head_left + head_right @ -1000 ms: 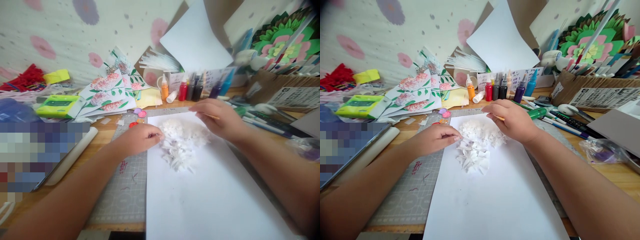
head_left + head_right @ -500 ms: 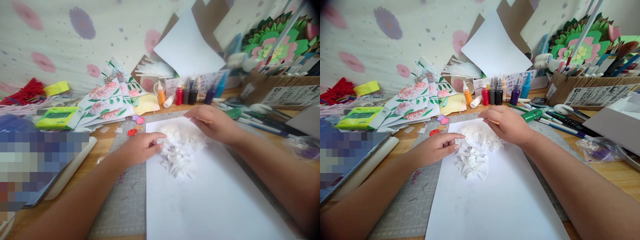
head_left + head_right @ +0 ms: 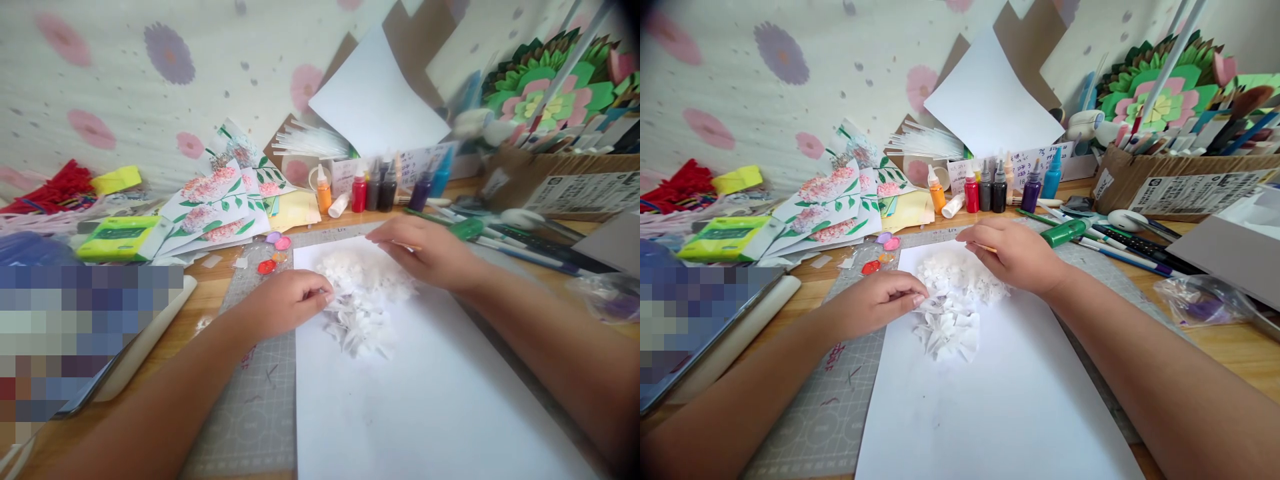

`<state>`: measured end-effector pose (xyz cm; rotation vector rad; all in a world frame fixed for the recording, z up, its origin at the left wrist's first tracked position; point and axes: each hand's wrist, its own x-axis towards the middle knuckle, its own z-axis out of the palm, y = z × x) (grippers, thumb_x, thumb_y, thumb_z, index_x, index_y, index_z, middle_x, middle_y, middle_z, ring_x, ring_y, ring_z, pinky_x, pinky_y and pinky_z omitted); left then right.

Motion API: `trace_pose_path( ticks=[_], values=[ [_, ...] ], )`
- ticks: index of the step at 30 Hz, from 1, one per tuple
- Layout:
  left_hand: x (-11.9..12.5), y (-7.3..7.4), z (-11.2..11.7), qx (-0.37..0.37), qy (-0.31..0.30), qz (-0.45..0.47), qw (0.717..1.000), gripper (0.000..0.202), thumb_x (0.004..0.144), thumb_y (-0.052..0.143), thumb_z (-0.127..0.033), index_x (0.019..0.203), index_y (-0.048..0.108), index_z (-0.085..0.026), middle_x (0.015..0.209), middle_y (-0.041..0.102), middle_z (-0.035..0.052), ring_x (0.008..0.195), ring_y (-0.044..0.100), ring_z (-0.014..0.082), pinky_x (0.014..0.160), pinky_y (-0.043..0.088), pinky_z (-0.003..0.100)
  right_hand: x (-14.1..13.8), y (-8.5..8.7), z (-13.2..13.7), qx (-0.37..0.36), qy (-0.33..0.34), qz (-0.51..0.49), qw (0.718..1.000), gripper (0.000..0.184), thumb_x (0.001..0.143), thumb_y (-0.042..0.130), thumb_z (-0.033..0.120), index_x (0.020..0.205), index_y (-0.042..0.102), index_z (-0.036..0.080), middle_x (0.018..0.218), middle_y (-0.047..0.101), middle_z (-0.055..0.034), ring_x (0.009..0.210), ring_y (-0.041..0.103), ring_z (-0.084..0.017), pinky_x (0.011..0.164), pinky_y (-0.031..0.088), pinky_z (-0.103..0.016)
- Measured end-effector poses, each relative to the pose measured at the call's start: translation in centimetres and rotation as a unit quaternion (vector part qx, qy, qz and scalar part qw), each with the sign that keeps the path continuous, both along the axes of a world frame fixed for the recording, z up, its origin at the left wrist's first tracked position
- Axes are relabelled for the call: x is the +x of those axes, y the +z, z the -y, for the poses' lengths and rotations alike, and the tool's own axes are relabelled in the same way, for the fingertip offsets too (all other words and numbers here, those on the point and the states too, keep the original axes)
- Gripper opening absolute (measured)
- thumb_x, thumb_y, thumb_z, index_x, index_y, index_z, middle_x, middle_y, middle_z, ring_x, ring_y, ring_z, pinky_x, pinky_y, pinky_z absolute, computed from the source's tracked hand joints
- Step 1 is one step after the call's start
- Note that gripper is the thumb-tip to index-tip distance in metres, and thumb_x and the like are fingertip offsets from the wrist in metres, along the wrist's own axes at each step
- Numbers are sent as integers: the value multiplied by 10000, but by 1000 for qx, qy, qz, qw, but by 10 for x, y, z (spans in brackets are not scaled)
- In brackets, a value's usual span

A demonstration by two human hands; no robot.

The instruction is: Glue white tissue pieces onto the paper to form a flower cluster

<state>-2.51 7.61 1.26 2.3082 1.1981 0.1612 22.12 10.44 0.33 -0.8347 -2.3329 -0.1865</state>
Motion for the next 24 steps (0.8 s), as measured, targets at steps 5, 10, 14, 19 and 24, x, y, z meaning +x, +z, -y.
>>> trace_pose_path(
  ticks=[5, 10, 14, 19, 24],
  values=[
    [1, 2, 0, 9, -19, 5, 1000, 282, 856, 356, -359, 767, 564, -191, 786, 590, -2, 743, 527, 144, 648, 377, 235, 0, -1, 0, -8, 0, -2, 1000, 207, 834, 421, 205, 980, 563, 173, 902, 640, -69, 828, 579, -170, 708, 458, -298],
    [0, 0, 1, 21, -16, 2, 1000, 288, 859, 358, -357, 727, 547, -183, 738, 572, -12, 710, 518, 132, 633, 370, 229, 1, -1, 0, -3, 13, 2, 1000, 208, 831, 426, 201, 977, 567, 158, 904, 642, -76, 833, 580, -175, 716, 455, -302],
    [0, 1, 0, 20, -9, -1, 1000, 288, 859, 356, -364, 746, 552, -186, 740, 567, -11, 708, 516, 133, 628, 371, 229, -1, 1, 3, -12, 14, -9, 1000, 201, 829, 439, 214, 968, 571, 154, 897, 648, -73, 826, 586, -172, 711, 455, -300],
    [-1, 1, -1, 20, -8, -2, 1000, 297, 858, 355, -368, 755, 563, -184, 744, 579, -7, 708, 521, 136, 633, 374, 234, -12, 4, 10, -118, 46, -124, 984, 183, 835, 450, 234, 739, 590, 167, 857, 652, -44, 761, 593, -118, 667, 452, -240],
    [0, 1, -2, 19, -8, 3, 1000, 293, 854, 360, -373, 781, 580, -194, 778, 598, -3, 734, 529, 143, 629, 377, 232, -21, 4, 17, -281, 144, -141, 938, 239, 844, 438, 282, 773, 606, 127, 857, 643, -64, 713, 579, -93, 632, 456, -213]
  ],
)
